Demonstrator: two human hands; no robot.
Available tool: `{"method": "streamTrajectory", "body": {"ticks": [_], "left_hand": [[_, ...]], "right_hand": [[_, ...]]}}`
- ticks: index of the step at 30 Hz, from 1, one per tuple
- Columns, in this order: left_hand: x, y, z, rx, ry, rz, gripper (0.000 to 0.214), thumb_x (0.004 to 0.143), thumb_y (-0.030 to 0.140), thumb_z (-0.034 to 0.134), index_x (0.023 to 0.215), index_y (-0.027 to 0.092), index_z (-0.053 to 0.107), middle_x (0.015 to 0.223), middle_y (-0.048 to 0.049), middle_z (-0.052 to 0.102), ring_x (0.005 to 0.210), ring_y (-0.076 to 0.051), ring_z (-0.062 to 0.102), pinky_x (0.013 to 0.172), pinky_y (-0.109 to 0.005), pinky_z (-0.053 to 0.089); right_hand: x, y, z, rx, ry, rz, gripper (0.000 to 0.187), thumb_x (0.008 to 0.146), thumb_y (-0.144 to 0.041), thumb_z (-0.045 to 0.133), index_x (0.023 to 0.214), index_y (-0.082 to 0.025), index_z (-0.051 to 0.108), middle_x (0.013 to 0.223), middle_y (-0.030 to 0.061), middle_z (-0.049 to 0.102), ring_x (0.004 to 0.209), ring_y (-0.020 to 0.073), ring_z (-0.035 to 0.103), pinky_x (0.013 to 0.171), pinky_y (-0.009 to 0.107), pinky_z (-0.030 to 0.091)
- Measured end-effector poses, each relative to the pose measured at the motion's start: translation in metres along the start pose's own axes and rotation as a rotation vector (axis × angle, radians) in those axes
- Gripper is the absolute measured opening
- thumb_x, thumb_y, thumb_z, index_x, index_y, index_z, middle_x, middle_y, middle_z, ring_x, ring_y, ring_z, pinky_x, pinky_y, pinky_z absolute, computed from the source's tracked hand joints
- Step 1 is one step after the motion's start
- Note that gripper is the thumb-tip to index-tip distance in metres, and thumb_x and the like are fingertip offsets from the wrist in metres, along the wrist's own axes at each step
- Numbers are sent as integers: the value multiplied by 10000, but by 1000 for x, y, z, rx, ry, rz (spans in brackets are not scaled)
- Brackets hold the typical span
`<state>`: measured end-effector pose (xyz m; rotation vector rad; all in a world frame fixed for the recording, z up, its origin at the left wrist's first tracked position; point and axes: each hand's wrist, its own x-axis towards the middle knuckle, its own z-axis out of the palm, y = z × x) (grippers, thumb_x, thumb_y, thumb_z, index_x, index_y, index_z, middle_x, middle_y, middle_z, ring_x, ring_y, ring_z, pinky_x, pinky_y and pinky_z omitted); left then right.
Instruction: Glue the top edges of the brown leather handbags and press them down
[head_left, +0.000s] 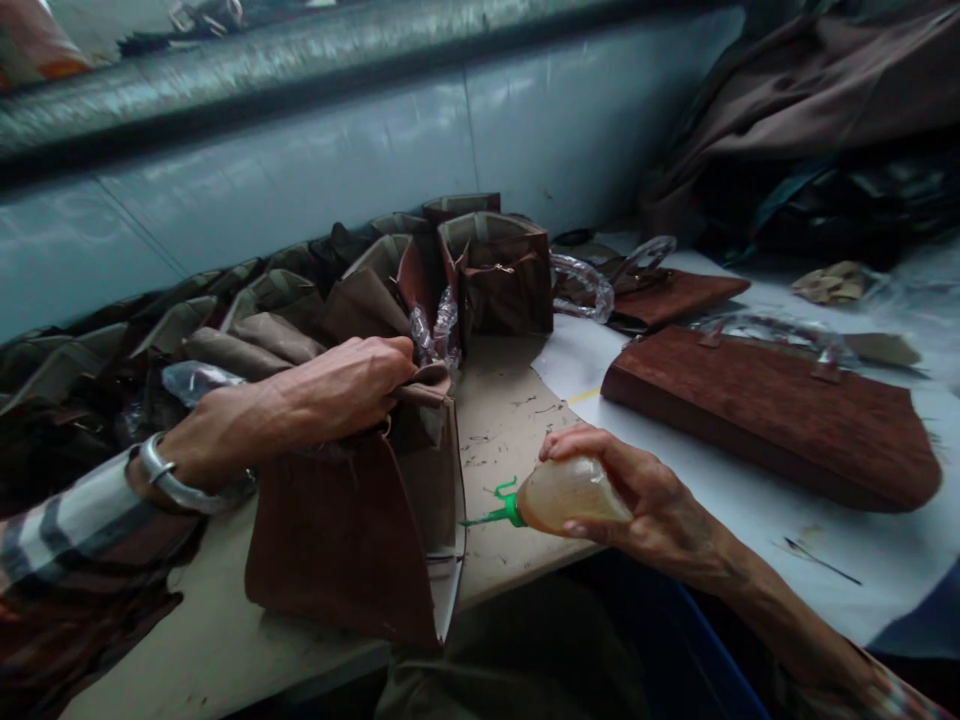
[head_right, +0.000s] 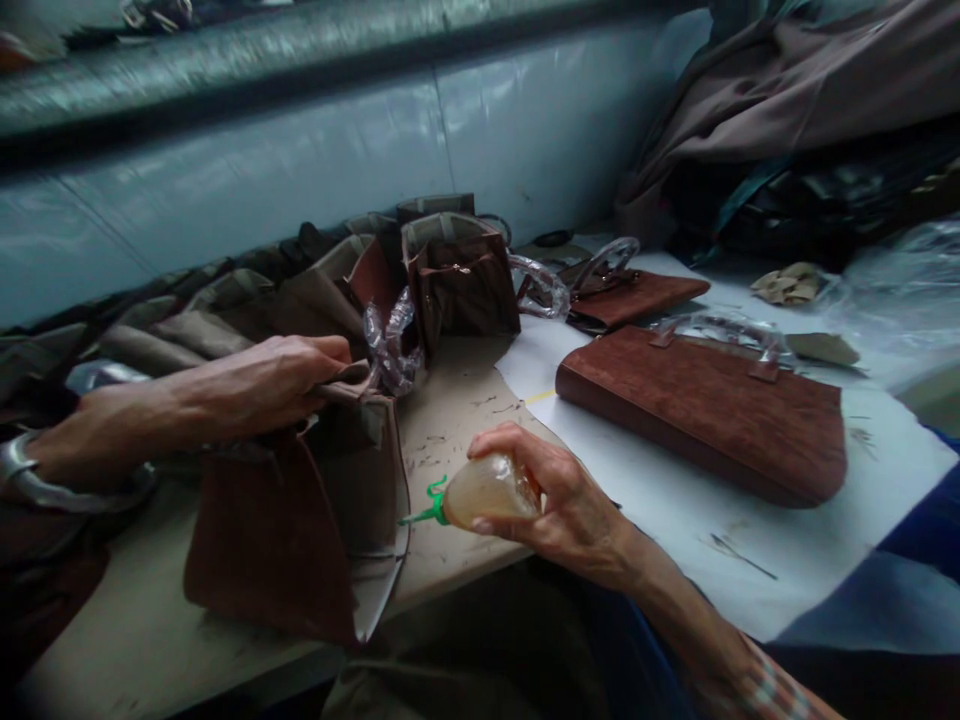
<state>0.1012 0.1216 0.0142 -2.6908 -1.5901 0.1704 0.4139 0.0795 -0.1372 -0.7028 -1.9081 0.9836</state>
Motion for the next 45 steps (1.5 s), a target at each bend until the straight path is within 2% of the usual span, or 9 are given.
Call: {"method": "streamTrajectory", "body": {"ticks": [7, 12, 15, 18, 23, 27, 32, 39, 45], "left_hand": [[-37, 46, 9, 162, -139, -188, 308, 819, 49, 497, 1056, 174, 650, 974, -48, 610, 745, -195, 647, 629, -297, 421], [-58, 51, 10, 259, -60, -293, 597, 858, 38, 460, 1411, 232, 571, 1118, -48, 651, 735, -211, 698, 620, -316, 494], [-65, 55, 0, 419, 1, -359, 633, 889, 63, 481, 1486, 268, 543, 1150, -52, 668, 730, -240, 712, 602, -342, 510], [-70, 65, -10, 438, -46, -459, 709, 866, 57, 539, 1550, 233, 482, 1256, -78, 677, 877, -298, 757, 667, -365, 568], [-80, 74, -17, 364, -152, -549, 698, 880, 27, 528, 1536, 266, 506, 1371, -64, 696, 1011, -349, 773, 782, -439, 628], [-86, 68, -16, 370, -111, -557, 678, 859, 28, 556, 1486, 287, 567, 1397, -69, 710, 1101, -382, 757, 871, -492, 626], [-86, 66, -12, 407, -90, -568, 597, 864, 76, 580, 1449, 197, 587, 1192, -145, 792, 1040, -406, 775, 834, -487, 619], [-86, 76, -7, 431, -41, -602, 554, 869, 78, 530, 1409, 186, 594, 1017, -124, 819, 951, -371, 798, 739, -402, 592], [-81, 83, -1, 392, -19, -636, 573, 869, 71, 540, 1433, 166, 571, 1075, -135, 809, 968, -374, 790, 749, -406, 578]], "right_hand": [[-19, 6, 5, 95, 15, 94, 469, 835, -569, 831, 1172, -280, 680, 1181, 82, 697, 1073, 287, 706, 789, 342, 593], [-27, 5, 12, 171, 44, 93, 464, 821, -565, 847, 1182, -317, 695, 1166, 59, 707, 1108, 276, 695, 867, 344, 590], [-26, 2, 14, 152, 72, 76, 450, 827, -556, 844, 1186, -323, 704, 1173, 58, 718, 1132, 274, 689, 919, 353, 578], [-24, -2, 16, 148, 105, 110, 469, 814, -580, 843, 1169, -304, 712, 1184, 77, 717, 1123, 293, 698, 855, 349, 596], [-22, -5, 17, 118, 116, 115, 469, 806, -595, 839, 1154, -306, 716, 1170, 78, 722, 1082, 293, 711, 793, 346, 599], [-25, -7, 17, 123, 119, 94, 454, 797, -548, 857, 1145, -288, 725, 1163, 82, 736, 1105, 296, 715, 858, 357, 602], [-26, -9, 16, 124, 112, 60, 439, 803, -519, 855, 1144, -276, 722, 1163, 89, 739, 1087, 298, 726, 808, 343, 615], [-14, -6, 30, 81, 109, -10, 418, 814, -514, 853, 1134, -290, 705, 1134, 71, 747, 1086, 283, 727, 875, 353, 607], [3, 6, 42, 28, 128, 10, 430, 808, -524, 846, 1130, -285, 691, 1152, 55, 741, 1033, 254, 733, 850, 329, 599]]}}
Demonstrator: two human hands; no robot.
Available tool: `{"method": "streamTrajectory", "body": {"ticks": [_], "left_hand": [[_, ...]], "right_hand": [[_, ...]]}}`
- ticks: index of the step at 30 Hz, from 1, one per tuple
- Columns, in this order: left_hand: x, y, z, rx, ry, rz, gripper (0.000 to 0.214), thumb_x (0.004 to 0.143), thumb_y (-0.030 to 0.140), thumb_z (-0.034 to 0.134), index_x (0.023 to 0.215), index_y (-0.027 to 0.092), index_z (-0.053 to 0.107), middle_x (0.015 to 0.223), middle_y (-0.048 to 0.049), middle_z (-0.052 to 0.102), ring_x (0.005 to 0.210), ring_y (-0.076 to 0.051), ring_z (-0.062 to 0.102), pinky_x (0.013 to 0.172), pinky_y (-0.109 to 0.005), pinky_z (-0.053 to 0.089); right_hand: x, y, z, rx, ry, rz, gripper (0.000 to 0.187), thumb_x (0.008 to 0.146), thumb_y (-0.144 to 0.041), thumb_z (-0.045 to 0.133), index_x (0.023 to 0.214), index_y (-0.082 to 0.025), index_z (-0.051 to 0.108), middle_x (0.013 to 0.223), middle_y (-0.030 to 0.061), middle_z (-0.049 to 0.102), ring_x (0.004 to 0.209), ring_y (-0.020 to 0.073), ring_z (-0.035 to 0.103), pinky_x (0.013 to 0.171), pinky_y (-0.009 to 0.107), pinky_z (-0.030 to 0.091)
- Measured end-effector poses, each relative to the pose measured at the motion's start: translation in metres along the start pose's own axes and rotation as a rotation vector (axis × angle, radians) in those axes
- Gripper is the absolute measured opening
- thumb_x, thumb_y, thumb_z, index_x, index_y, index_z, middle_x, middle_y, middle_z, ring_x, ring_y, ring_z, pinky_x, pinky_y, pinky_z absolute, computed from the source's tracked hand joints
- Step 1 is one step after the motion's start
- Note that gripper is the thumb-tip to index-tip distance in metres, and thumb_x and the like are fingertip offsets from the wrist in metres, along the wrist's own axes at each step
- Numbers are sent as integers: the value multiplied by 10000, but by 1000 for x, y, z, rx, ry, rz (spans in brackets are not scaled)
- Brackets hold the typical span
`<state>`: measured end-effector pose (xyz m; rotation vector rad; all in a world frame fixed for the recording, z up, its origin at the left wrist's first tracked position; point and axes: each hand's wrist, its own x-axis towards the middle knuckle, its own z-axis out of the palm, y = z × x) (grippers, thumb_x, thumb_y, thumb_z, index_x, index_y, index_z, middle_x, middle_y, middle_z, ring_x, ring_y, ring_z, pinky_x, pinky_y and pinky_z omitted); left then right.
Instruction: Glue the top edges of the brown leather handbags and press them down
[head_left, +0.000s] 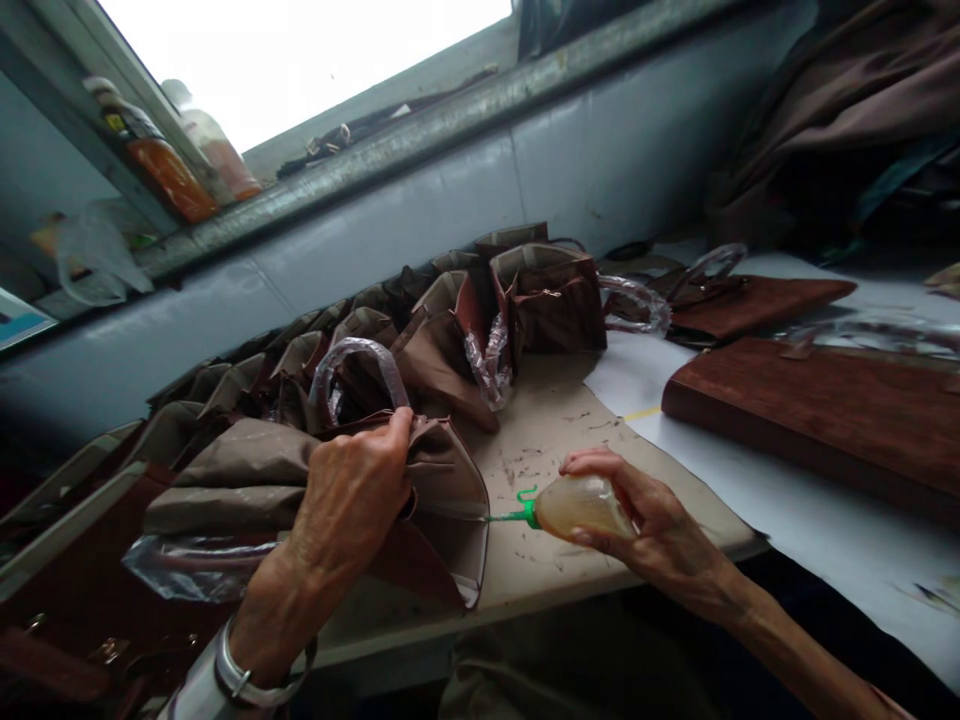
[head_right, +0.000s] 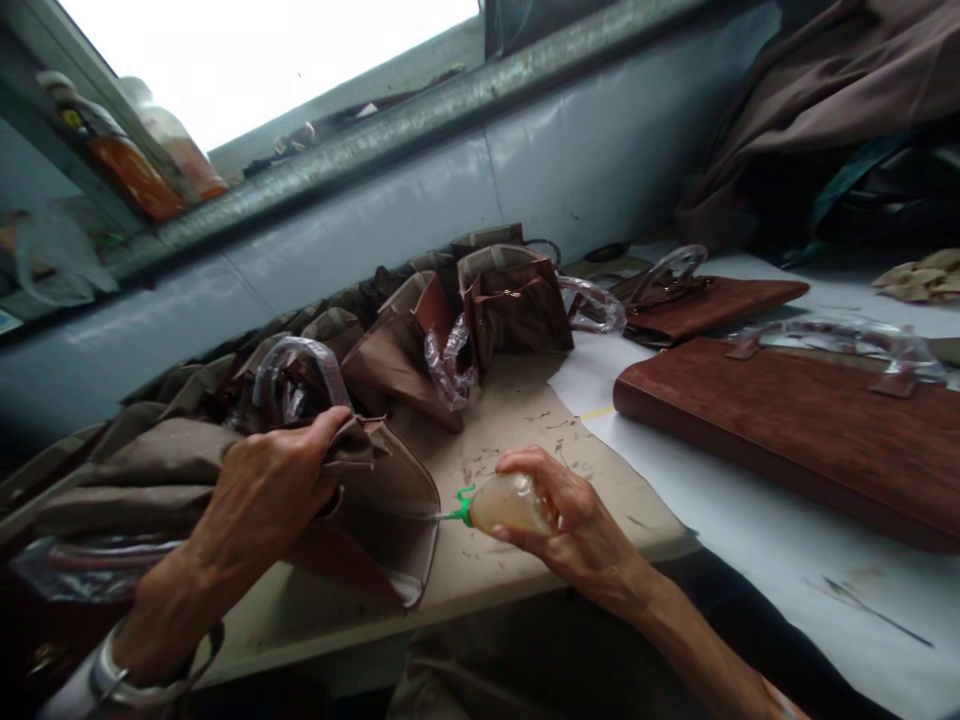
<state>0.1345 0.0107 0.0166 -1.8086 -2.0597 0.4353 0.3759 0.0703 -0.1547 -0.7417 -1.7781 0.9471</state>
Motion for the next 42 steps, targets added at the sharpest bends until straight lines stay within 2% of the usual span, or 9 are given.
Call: {"method": "streamTrajectory", "body": {"ticks": [5, 11, 18, 24, 30, 35, 39, 42], "left_hand": [[1, 4, 4, -26, 13, -9, 562, 897, 63, 519, 1447, 167, 558, 1104, -123, 807, 950, -356, 792, 741, -397, 574], [-1, 3, 6, -59, 10, -5, 611, 864, 41, 555, 1463, 160, 546, 1177, -123, 795, 974, -351, 788, 765, -399, 579], [-4, 4, 6, -72, -23, -7, 611, 895, 45, 538, 1490, 180, 516, 1203, -103, 792, 983, -338, 788, 767, -387, 581], [-4, 3, 4, -84, -44, -5, 606, 881, 34, 541, 1461, 210, 537, 1204, -97, 793, 1011, -336, 785, 787, -378, 584], [-2, 5, 3, -111, -62, -14, 575, 903, 43, 535, 1457, 198, 539, 1188, -118, 792, 1028, -362, 779, 825, -422, 594], [1, 8, 4, -141, -70, -7, 547, 923, 62, 550, 1455, 192, 539, 1196, -135, 786, 1060, -368, 771, 835, -424, 591], [2, 10, 4, -118, -73, -22, 520, 927, 65, 560, 1436, 174, 544, 1175, -147, 788, 1044, -359, 775, 819, -406, 586], [1, 10, 4, -115, -49, -19, 515, 927, 62, 545, 1428, 180, 550, 1154, -142, 792, 1012, -359, 781, 802, -410, 586]], "right_hand": [[7, 13, 3, -2, 8, 24, 469, 793, -549, 849, 1135, -274, 682, 1160, 67, 732, 1020, 248, 732, 843, 325, 598], [14, 14, 6, -62, -18, -13, 438, 823, -540, 822, 1127, -262, 673, 1163, 82, 742, 1033, 257, 733, 829, 340, 604], [20, 16, 12, -118, -53, -71, 363, 856, -474, 802, 1119, -261, 668, 1150, 76, 751, 819, 210, 713, 723, 334, 594], [18, 16, 14, -129, -101, -88, 355, 850, -445, 809, 1121, -268, 663, 1141, 77, 754, 941, 240, 739, 758, 332, 597], [20, 14, 14, -141, -104, -74, 343, 863, -412, 795, 1136, -258, 654, 1184, 92, 746, 942, 243, 736, 758, 340, 599], [20, 14, 15, -132, -106, -54, 341, 835, -417, 820, 1103, -270, 668, 1144, 71, 755, 980, 252, 740, 806, 348, 605], [16, 18, 14, -115, -76, -14, 378, 853, -483, 787, 1127, -255, 661, 1134, 81, 748, 947, 250, 737, 735, 331, 603], [14, 19, 13, -104, -82, 2, 395, 852, -510, 777, 1128, -250, 667, 1107, 75, 752, 842, 223, 726, 664, 307, 584]]}}
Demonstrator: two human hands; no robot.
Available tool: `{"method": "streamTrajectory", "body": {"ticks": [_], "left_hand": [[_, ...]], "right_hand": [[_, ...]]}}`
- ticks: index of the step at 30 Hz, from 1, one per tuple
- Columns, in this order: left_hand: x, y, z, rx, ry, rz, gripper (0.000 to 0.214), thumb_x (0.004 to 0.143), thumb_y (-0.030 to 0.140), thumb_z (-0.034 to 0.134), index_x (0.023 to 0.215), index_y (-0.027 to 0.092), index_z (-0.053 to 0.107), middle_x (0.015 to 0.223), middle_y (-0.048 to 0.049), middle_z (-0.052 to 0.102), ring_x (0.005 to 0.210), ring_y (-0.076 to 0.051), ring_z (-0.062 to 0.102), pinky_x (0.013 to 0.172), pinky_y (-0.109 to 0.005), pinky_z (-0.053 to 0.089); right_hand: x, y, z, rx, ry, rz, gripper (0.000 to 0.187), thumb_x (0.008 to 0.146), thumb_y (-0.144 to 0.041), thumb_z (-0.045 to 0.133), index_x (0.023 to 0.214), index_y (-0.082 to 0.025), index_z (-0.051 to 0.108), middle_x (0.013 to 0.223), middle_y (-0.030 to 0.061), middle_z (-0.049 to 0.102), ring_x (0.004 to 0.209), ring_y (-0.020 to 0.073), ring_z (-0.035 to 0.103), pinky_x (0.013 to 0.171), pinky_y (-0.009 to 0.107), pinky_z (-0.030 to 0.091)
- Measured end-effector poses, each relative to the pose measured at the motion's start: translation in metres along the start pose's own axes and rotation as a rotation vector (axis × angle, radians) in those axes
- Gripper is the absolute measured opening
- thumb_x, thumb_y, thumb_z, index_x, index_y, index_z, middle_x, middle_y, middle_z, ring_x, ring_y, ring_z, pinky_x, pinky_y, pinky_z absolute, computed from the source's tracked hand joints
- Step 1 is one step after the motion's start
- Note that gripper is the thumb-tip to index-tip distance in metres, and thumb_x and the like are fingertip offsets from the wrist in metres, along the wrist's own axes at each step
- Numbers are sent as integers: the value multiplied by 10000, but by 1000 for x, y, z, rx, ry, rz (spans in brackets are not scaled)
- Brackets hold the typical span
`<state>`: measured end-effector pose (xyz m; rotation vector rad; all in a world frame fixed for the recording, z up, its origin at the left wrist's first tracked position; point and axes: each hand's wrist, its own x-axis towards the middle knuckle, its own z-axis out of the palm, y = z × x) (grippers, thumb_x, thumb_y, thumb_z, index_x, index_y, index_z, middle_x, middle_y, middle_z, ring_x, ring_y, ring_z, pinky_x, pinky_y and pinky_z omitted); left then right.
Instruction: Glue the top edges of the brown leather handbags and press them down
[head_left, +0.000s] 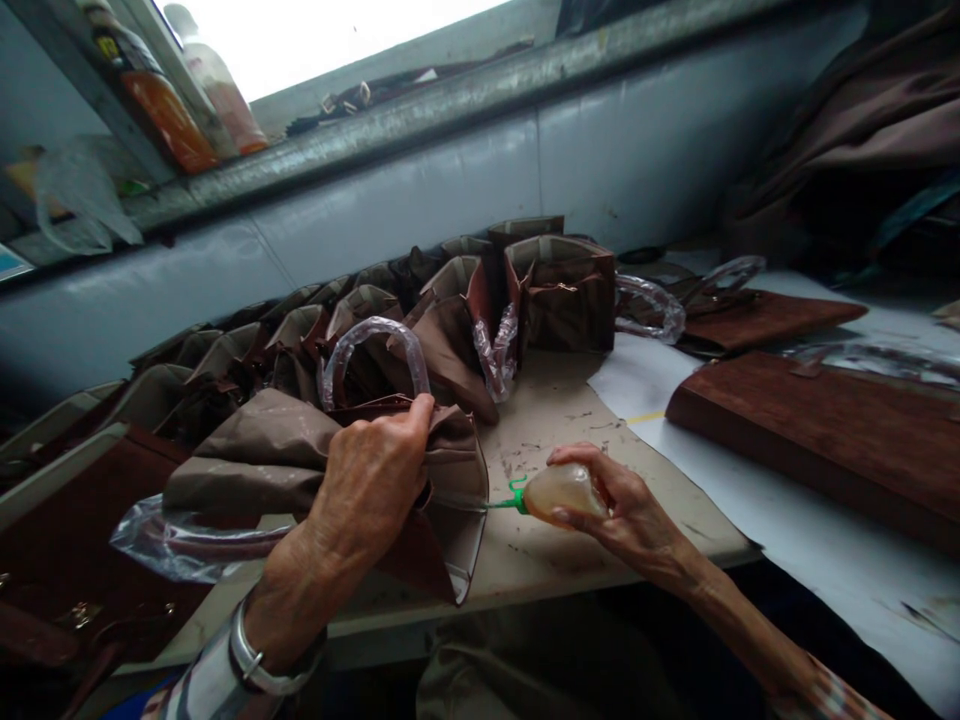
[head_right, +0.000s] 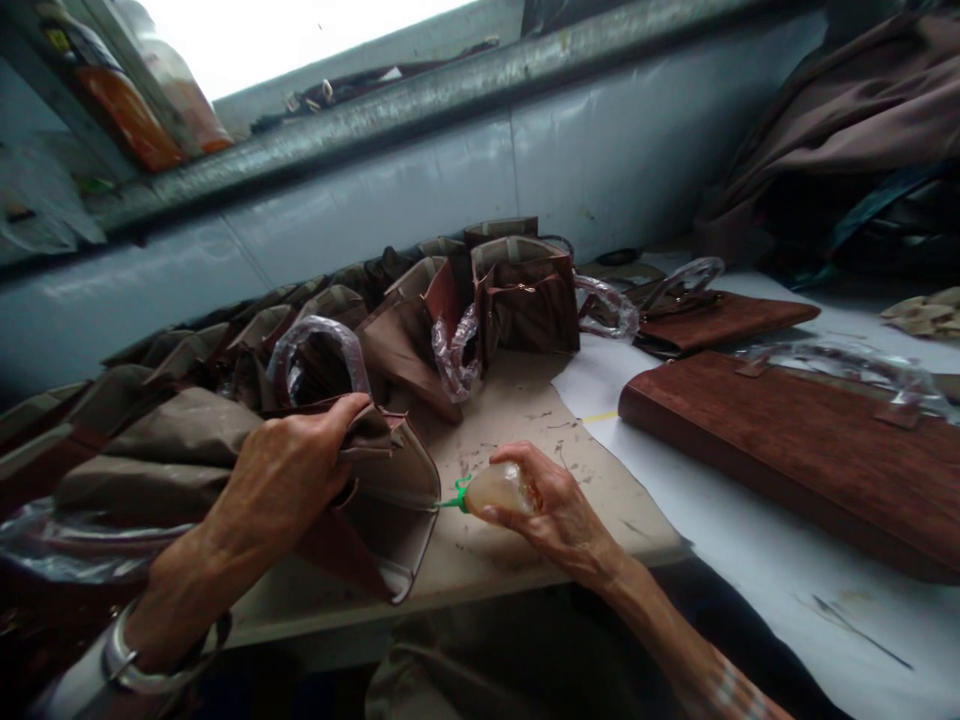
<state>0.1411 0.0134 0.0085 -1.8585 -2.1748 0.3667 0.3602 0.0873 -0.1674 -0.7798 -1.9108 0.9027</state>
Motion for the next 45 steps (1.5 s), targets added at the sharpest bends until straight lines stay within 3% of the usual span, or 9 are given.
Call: {"method": "streamTrajectory", "body": {"ticks": [3, 9, 16, 28, 35, 40, 45], "left_hand": [[-1, -1, 1, -2, 7, 9, 535, 911, 53, 549, 1430, 184, 549, 1140, -133, 795, 1002, -362, 781, 797, -413, 586], [-3, -2, 3, -11, 13, 19, 571, 883, 44, 564, 1435, 185, 546, 1152, -127, 794, 994, -357, 782, 795, -413, 587], [-3, -2, 1, -12, -13, 12, 571, 894, 48, 565, 1444, 200, 539, 1162, -119, 794, 1015, -354, 780, 814, -407, 589], [-9, -4, 3, 4, -28, -2, 564, 927, 77, 597, 1470, 214, 532, 1172, -116, 796, 1009, -373, 783, 817, -435, 609], [-8, -4, 3, -19, -34, 4, 571, 928, 69, 589, 1478, 211, 526, 1164, -114, 798, 1021, -375, 781, 823, -434, 606], [-9, -4, 3, -27, -43, 2, 540, 935, 71, 583, 1456, 208, 542, 1168, -126, 795, 1020, -378, 782, 821, -433, 607], [-11, -6, 4, -52, -60, 0, 562, 934, 75, 613, 1475, 197, 518, 1173, -139, 789, 1034, -392, 776, 837, -459, 616]], "right_hand": [[0, -2, 0, 0, -15, -6, 391, 846, -495, 791, 1132, -254, 674, 1107, 65, 755, 768, 191, 699, 637, 292, 562], [3, -6, 2, -11, -28, -33, 357, 847, -449, 800, 1121, -265, 664, 1140, 74, 751, 978, 253, 726, 752, 333, 581], [-1, -7, 2, -24, -57, -88, 363, 864, -430, 812, 1137, -252, 653, 1131, 66, 741, 823, 202, 708, 746, 317, 589], [-4, -9, 6, -39, -81, -271, 350, 935, -375, 773, 1213, -263, 591, 1171, 75, 696, 1070, 216, 719, 931, 322, 596], [-6, -11, 5, -62, -95, -349, 341, 966, -381, 737, 1230, -254, 561, 1198, 91, 666, 1108, 217, 701, 942, 329, 596], [-12, -16, 5, -48, -131, -342, 332, 970, -414, 729, 1212, -251, 570, 1158, 80, 674, 1062, 203, 707, 904, 303, 601], [-12, -14, 6, -60, -86, -334, 344, 966, -373, 739, 1234, -253, 560, 1187, 87, 664, 1093, 209, 696, 948, 315, 587]]}}
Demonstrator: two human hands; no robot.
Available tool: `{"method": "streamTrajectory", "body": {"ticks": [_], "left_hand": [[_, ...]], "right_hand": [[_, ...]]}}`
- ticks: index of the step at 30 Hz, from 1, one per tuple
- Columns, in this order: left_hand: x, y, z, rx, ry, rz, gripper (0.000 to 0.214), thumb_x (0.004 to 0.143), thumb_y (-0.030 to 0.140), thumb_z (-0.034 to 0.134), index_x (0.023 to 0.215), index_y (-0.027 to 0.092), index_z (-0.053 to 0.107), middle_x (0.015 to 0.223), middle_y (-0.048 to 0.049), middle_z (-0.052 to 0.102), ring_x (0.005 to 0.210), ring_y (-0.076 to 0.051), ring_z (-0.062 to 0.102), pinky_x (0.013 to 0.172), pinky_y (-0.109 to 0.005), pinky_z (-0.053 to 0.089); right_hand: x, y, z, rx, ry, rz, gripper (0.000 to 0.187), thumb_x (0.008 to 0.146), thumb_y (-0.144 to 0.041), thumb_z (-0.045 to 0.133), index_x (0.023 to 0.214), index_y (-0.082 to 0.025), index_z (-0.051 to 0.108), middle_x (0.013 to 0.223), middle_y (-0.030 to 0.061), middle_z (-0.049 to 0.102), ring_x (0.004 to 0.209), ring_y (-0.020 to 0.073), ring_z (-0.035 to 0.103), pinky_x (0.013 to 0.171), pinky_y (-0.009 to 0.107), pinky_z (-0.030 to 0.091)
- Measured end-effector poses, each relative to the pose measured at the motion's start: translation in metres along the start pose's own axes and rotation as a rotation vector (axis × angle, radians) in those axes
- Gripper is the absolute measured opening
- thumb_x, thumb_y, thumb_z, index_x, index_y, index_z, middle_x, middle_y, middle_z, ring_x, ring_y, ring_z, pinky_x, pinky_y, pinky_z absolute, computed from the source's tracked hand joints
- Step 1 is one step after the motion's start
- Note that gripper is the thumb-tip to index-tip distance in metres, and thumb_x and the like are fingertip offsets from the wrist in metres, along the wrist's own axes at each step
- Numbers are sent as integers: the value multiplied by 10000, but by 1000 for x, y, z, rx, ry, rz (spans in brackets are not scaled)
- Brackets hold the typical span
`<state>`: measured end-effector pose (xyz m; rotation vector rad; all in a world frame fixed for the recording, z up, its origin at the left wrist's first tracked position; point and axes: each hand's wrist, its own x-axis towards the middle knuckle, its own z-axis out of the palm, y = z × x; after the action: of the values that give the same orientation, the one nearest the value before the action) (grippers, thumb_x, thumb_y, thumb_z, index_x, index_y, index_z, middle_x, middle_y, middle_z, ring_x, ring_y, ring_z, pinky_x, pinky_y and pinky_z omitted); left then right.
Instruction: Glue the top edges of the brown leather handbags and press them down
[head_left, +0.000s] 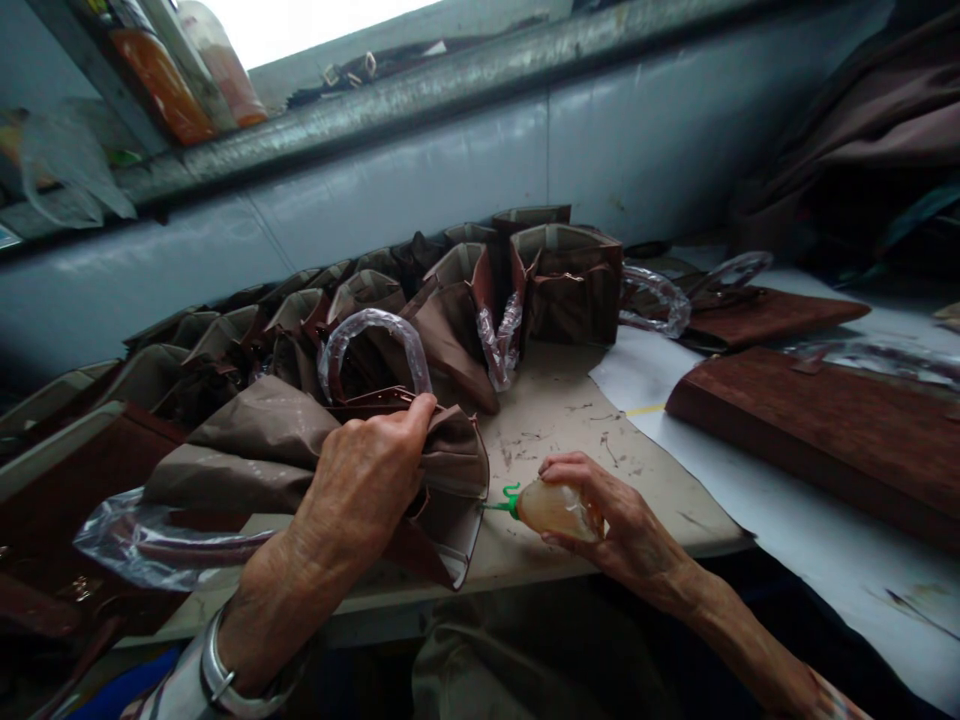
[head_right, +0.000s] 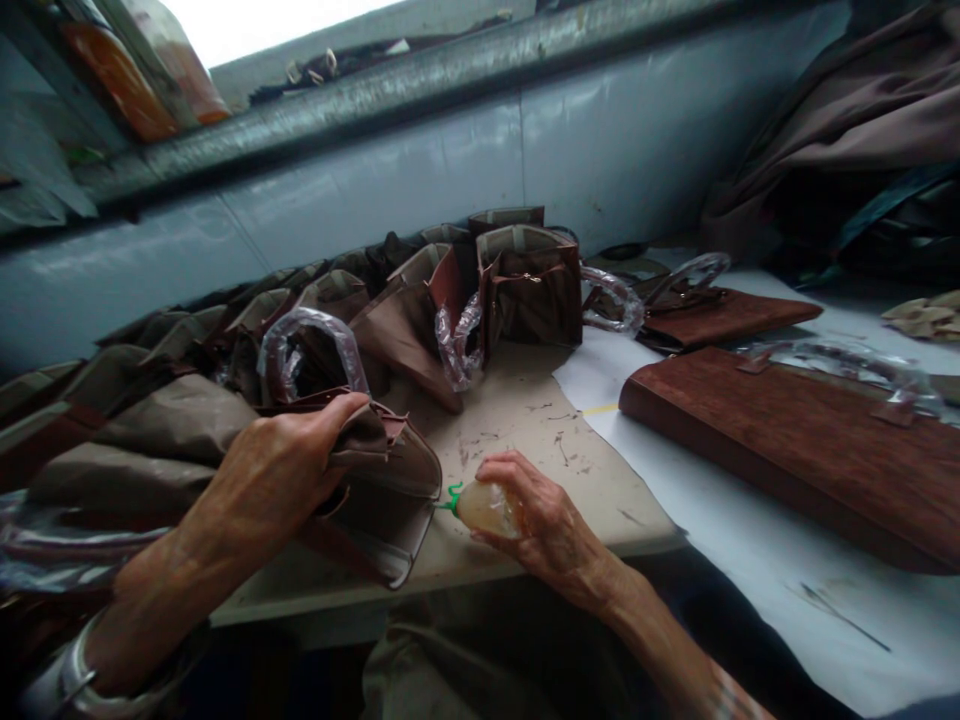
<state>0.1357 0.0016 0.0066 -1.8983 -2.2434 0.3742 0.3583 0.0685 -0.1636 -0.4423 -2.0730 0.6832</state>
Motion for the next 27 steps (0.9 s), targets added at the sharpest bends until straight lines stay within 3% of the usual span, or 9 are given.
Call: {"method": "streamTrajectory", "body": {"ticks": [3, 8, 16, 21, 25, 27], "left_hand": [[-1, -3, 3, -59, -15, 26, 577, 925, 56, 624, 1475, 182, 507, 1242, -144, 765, 1101, -389, 757, 886, -472, 621], [-5, -7, 5, -157, -10, 50, 613, 895, 21, 664, 1472, 152, 501, 1448, -147, 646, 1331, -342, 641, 1137, -450, 520], [-5, -11, 9, -199, 14, 61, 680, 880, 40, 666, 1513, 156, 446, 1493, -135, 592, 1356, -346, 613, 1186, -470, 479], [-8, -11, 9, -226, 20, 52, 566, 913, 28, 597, 1443, 164, 451, 1384, -124, 638, 1260, -346, 672, 1098, -480, 532], [-12, -10, 5, -212, 24, 58, 283, 962, 54, 505, 1223, 163, 509, 1180, -109, 674, 1084, -359, 730, 902, -458, 586], [-13, -10, 4, -175, 9, 57, 238, 944, 51, 509, 1150, 171, 510, 1130, -105, 669, 1055, -366, 729, 860, -445, 577]], "right_hand": [[-2, -1, 1, -5, -6, 2, 338, 968, -352, 738, 1238, -251, 561, 1195, 88, 661, 1106, 206, 691, 954, 304, 580], [-8, -11, 3, 35, -41, 28, 334, 974, -388, 729, 1230, -251, 564, 1183, 82, 658, 1074, 191, 697, 917, 275, 578], [-8, -13, 5, 92, -35, 71, 346, 968, -414, 733, 1244, -271, 583, 1177, 69, 670, 1075, 196, 696, 891, 284, 581], [-9, -13, 4, 83, -19, 82, 351, 939, -367, 771, 1230, -268, 601, 1178, 73, 682, 1079, 211, 704, 902, 307, 590], [-11, -19, 5, 121, -69, 88, 387, 918, -379, 795, 1234, -270, 600, 1163, 68, 691, 1043, 207, 716, 870, 293, 599], [-10, -18, 6, 116, -52, 83, 378, 929, -390, 780, 1238, -270, 599, 1161, 72, 691, 1048, 213, 714, 866, 302, 603]]}}
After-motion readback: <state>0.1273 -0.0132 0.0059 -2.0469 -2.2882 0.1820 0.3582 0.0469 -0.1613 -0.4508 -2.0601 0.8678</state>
